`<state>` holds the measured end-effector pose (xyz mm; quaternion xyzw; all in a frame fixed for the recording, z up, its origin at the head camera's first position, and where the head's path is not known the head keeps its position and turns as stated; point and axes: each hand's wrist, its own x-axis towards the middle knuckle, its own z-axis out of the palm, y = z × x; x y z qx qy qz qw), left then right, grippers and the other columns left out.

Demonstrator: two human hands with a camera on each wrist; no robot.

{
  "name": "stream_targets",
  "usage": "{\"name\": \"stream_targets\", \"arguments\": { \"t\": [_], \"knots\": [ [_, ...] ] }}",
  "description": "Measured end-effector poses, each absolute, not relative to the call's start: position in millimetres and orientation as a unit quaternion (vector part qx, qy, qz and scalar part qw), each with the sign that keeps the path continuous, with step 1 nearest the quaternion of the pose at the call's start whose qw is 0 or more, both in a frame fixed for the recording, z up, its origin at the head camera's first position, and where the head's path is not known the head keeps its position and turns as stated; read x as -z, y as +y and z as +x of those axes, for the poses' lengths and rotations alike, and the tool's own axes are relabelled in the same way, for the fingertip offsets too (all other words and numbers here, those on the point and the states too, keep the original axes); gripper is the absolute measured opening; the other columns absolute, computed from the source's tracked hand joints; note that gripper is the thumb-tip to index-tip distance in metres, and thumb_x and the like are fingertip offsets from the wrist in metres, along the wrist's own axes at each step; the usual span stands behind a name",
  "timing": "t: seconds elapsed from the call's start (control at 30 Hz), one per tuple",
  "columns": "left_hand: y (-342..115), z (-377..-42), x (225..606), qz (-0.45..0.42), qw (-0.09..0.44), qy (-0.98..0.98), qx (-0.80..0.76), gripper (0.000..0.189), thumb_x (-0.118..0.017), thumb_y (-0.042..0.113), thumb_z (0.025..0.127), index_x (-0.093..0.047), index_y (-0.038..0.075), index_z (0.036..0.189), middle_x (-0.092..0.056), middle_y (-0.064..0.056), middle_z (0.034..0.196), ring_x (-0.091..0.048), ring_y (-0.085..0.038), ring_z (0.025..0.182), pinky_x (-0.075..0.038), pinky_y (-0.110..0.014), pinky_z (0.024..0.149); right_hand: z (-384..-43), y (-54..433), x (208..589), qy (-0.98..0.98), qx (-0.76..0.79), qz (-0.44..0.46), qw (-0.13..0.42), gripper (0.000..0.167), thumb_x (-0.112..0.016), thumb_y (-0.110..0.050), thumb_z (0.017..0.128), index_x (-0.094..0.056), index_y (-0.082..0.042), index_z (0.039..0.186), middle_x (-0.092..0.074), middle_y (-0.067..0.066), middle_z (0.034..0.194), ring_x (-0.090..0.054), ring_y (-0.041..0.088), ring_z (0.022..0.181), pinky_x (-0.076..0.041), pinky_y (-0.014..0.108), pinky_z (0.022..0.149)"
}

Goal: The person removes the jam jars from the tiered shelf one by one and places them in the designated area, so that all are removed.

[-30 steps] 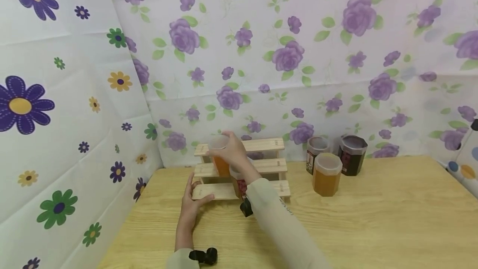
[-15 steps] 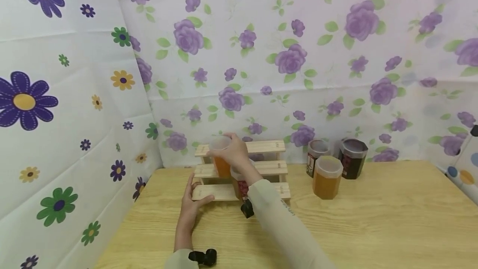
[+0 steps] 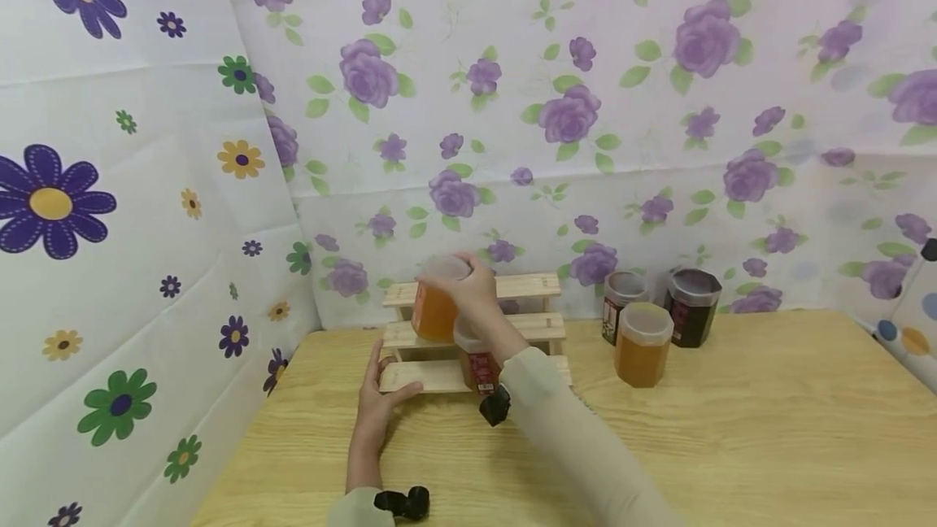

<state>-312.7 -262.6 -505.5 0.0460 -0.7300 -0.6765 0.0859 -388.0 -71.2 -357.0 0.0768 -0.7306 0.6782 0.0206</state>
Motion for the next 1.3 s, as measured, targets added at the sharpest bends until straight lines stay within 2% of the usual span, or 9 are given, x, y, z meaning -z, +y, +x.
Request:
{"name": "stream_targets", "arguments": {
  "t": [0.17,0.27,0.5,0.67,0.83,0.93,1.1,1.3],
  "knots": [
    [-260,-312,504,0.047,0.088,-0.734,0.672,0.107,-0.080,0.005,0.079,-0.013,0.036,0.157,-0.035,-0.013,0.154,-0.035,-0.028,0.139,-0.027,-0.044,0.118,-392,-62,350,-0.731,-0.673,0.103,0.039,0.074,-0.086,-0.042,0.070,-0.055,-0.018,0.132,-0.060,0.009,0.125,-0.059,0.027,0.112,-0.054,0.042,0.093],
    [-260,-314,506,0.049,0.091,-0.742,0.662,0.107,-0.081,0.007,0.078,-0.014,0.038,0.156,-0.038,-0.009,0.152,-0.039,-0.023,0.134,-0.031,-0.036,0.113,-392,-55,341,-0.731,-0.669,0.120,0.050,0.073,-0.085,-0.041,0.071,-0.054,-0.017,0.133,-0.061,0.009,0.122,-0.060,0.026,0.109,-0.055,0.041,0.091],
    [-265,-314,504,0.055,0.089,-0.750,0.654,0.109,-0.082,0.008,0.077,-0.012,0.039,0.156,-0.039,-0.007,0.151,-0.042,-0.019,0.130,-0.035,-0.023,0.104,-386,-29,313,-0.689,-0.702,0.153,0.096,0.073,-0.085,-0.035,0.073,-0.053,-0.015,0.135,-0.061,0.009,0.120,-0.059,0.025,0.108,-0.055,0.039,0.092],
    [-263,-312,504,0.049,0.089,-0.745,0.659,0.109,-0.080,0.005,0.079,-0.010,0.036,0.157,-0.037,-0.009,0.153,-0.041,-0.022,0.131,-0.036,-0.030,0.108,-382,-2,302,-0.680,-0.707,0.139,0.137,0.073,-0.088,-0.031,0.070,-0.054,-0.018,0.133,-0.061,0.010,0.120,-0.059,0.025,0.109,-0.053,0.040,0.094],
    [-258,-311,506,0.045,0.093,-0.742,0.663,0.108,-0.080,0.008,0.079,-0.012,0.036,0.157,-0.036,-0.012,0.153,-0.038,-0.028,0.136,-0.030,-0.044,0.115,-373,38,309,-0.684,-0.686,0.107,0.222,0.077,-0.091,-0.024,0.065,-0.056,-0.012,0.132,-0.062,0.014,0.121,-0.059,0.027,0.108,-0.053,0.043,0.095],
    [-260,-312,508,0.043,0.093,-0.745,0.660,0.108,-0.081,0.009,0.078,-0.012,0.037,0.157,-0.036,-0.011,0.152,-0.038,-0.027,0.136,-0.031,-0.044,0.114,-364,66,318,-0.683,-0.676,0.075,0.266,0.075,-0.092,-0.018,0.064,-0.057,-0.010,0.131,-0.063,0.013,0.120,-0.059,0.022,0.105,-0.053,0.038,0.093],
    [-263,-315,507,0.047,0.095,-0.747,0.656,0.108,-0.083,0.009,0.076,-0.015,0.039,0.156,-0.041,-0.005,0.149,-0.043,-0.020,0.128,-0.036,-0.034,0.109,-340,111,324,-0.672,-0.688,0.014,0.273,0.070,-0.090,-0.017,0.068,-0.058,-0.017,0.130,-0.059,0.002,0.117,-0.055,0.014,0.103,-0.049,0.025,0.085],
    [-263,-316,509,0.043,0.093,-0.748,0.655,0.109,-0.082,0.007,0.077,-0.013,0.037,0.156,-0.038,-0.009,0.150,-0.039,-0.025,0.133,-0.030,-0.044,0.115,-313,156,320,-0.672,-0.690,-0.046,0.266,0.072,-0.090,-0.018,0.069,-0.057,-0.022,0.133,-0.055,-0.006,0.118,-0.053,0.012,0.106,-0.049,0.017,0.081]
  ]
}}
